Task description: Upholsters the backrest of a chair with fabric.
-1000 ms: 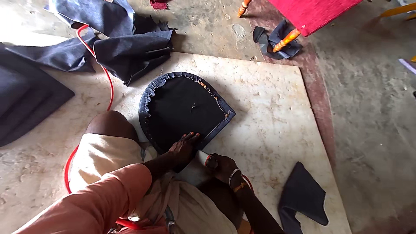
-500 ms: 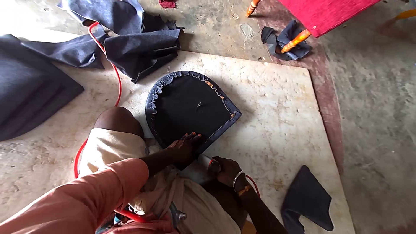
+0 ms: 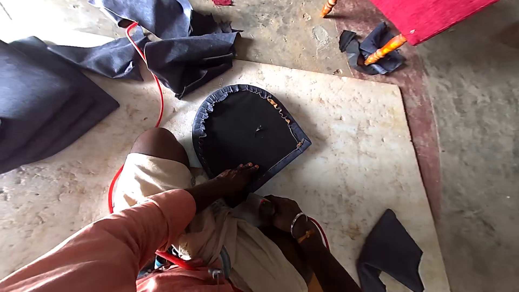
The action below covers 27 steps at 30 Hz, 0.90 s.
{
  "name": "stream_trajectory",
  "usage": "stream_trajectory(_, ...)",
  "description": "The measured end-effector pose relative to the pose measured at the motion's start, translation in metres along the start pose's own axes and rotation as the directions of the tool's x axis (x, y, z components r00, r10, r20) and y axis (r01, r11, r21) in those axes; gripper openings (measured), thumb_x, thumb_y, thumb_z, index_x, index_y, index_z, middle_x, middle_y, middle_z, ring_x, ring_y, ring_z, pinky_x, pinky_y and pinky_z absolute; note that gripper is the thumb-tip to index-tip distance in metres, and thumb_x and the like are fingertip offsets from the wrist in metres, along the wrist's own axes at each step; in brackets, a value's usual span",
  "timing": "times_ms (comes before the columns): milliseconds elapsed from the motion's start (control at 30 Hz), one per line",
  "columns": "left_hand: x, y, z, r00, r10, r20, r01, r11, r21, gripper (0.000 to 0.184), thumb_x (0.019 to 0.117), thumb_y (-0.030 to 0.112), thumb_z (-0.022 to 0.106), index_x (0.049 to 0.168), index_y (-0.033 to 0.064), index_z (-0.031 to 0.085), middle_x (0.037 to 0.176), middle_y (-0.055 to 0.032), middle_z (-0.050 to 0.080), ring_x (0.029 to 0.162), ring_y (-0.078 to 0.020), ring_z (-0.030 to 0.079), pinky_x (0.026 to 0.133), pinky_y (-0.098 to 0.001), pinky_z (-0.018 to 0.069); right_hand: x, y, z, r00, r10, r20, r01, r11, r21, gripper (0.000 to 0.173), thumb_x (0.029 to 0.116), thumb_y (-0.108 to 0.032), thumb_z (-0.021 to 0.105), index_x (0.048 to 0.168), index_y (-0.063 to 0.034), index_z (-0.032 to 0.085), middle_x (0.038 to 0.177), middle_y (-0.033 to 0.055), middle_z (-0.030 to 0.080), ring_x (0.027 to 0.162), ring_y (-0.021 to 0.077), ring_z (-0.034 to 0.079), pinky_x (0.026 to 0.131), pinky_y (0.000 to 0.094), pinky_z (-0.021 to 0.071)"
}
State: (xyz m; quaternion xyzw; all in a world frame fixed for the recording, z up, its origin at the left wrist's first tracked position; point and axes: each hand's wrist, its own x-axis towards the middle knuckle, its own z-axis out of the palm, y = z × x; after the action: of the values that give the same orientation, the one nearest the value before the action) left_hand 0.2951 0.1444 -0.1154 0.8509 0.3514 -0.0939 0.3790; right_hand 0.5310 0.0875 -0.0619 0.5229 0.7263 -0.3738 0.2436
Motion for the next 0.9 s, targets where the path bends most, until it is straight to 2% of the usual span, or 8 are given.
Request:
stream_trajectory(333,0.000,-0.012,-0.002,0.999,0.037,0.014,-0.037,0.999,-0.036,0.028,0.0948,0.006,0.068,0.121,-0.0005,0.066,0.171,-0.0050,0.020,0.158,-0.0262,0.017,0.127,-0.0437,0.0217,0.006,-0.009,-0.001,1.000,-0.015,0.012,0.015,1.000,-0.015,0.054,0.0873,-0.043,0.066,0.137,-0.0223,0.062,0.120,0.0084,0.072,0.112,0.0296,0.069,0.091,0.0588,0.0541)
stream_trajectory(500,0.002,-0.013,-0.005,0.999,0.030,0.020,-0.029,0.999,-0.046,0.022,0.0959,0.010,0.068,0.116,0.0036,0.069,0.171,-0.0019,0.022,0.157,-0.0246,0.023,0.124,-0.0436,0.0303,0.015,-0.018,0.004,0.997,0.026,0.067,-0.021,0.997,-0.068,0.053,0.0899,-0.047,0.065,0.136,-0.0222,0.060,0.122,0.0100,0.071,0.113,0.0320,0.069,0.091,0.0600,0.0539)
stream_trajectory(600,0.002,-0.019,0.000,0.998,0.057,-0.025,-0.059,0.994,-0.091,0.021,0.0940,0.009,0.068,0.114,0.0030,0.069,0.169,-0.0042,0.026,0.156,-0.0262,0.025,0.123,-0.0464,0.0308,0.004,-0.013,-0.002,0.999,0.046,-0.012,-0.047,0.999,-0.012,0.058,0.0870,-0.045,0.070,0.140,-0.0235,0.060,0.122,0.0101,0.072,0.113,0.0323,0.069,0.094,0.0606,0.0534)
stream_trajectory(667,-0.002,-0.025,0.000,0.994,0.088,-0.058,-0.096,0.985,-0.143,0.019,0.0952,0.008,0.065,0.112,0.0009,0.069,0.169,-0.0070,0.028,0.156,-0.0277,0.024,0.125,-0.0467,0.0277,-0.010,0.006,-0.005,0.976,0.111,-0.185,-0.097,0.992,0.083,0.064,0.0835,-0.045,0.074,0.142,-0.0229,0.061,0.120,0.0105,0.073,0.111,0.0322,0.070,0.095,0.0600,0.0539)
stream_trajectory(733,-0.009,-0.031,-0.001,0.988,0.098,-0.123,-0.125,0.963,-0.237,0.019,0.0996,0.010,0.056,0.111,0.0012,0.069,0.166,-0.0068,0.035,0.155,-0.0239,0.027,0.126,-0.0425,0.0253,-0.025,0.040,0.000,0.872,0.285,-0.398,-0.221,0.954,0.201,0.058,0.0861,-0.042,0.073,0.138,-0.0180,0.065,0.115,0.0137,0.075,0.106,0.0348,0.072,0.092,0.0622,0.0549)
stream_trajectory(800,-0.017,-0.039,-0.005,0.970,0.046,-0.237,-0.121,0.944,-0.309,0.026,0.1038,0.015,0.048,0.113,0.0038,0.070,0.158,-0.0069,0.047,0.151,-0.0215,0.036,0.124,-0.0406,0.0305,-0.037,0.077,0.007,0.694,0.502,-0.516,-0.379,0.864,0.332,0.054,0.0930,-0.038,0.071,0.140,-0.0115,0.063,0.115,0.0221,0.073,0.106,0.0430,0.071,0.091,0.0684,0.0526)
stream_trajectory(867,-0.029,-0.049,-0.015,0.916,-0.148,-0.372,0.015,0.942,-0.335,0.031,0.1059,0.023,0.045,0.122,0.0088,0.068,0.154,-0.0061,0.051,0.150,-0.0206,0.038,0.124,-0.0411,0.0311,-0.047,0.123,0.027,0.544,0.594,-0.593,-0.426,0.804,0.415,0.059,0.0973,-0.033,0.066,0.146,-0.0012,0.052,0.125,0.0286,0.067,0.114,0.0468,0.067,0.096,0.0685,0.0502)
stream_trajectory(900,-0.034,-0.056,-0.019,0.838,-0.292,-0.462,0.125,0.925,-0.359,0.033,0.1049,0.027,0.047,0.126,0.0120,0.067,0.154,-0.0052,0.051,0.150,-0.0203,0.037,0.125,-0.0419,0.0293,-0.051,0.147,0.043,0.489,0.611,-0.622,-0.440,0.789,0.429,0.064,0.0990,-0.033,0.063,0.149,0.0023,0.046,0.133,0.0288,0.063,0.120,0.0445,0.064,0.102,0.0639,0.0493)
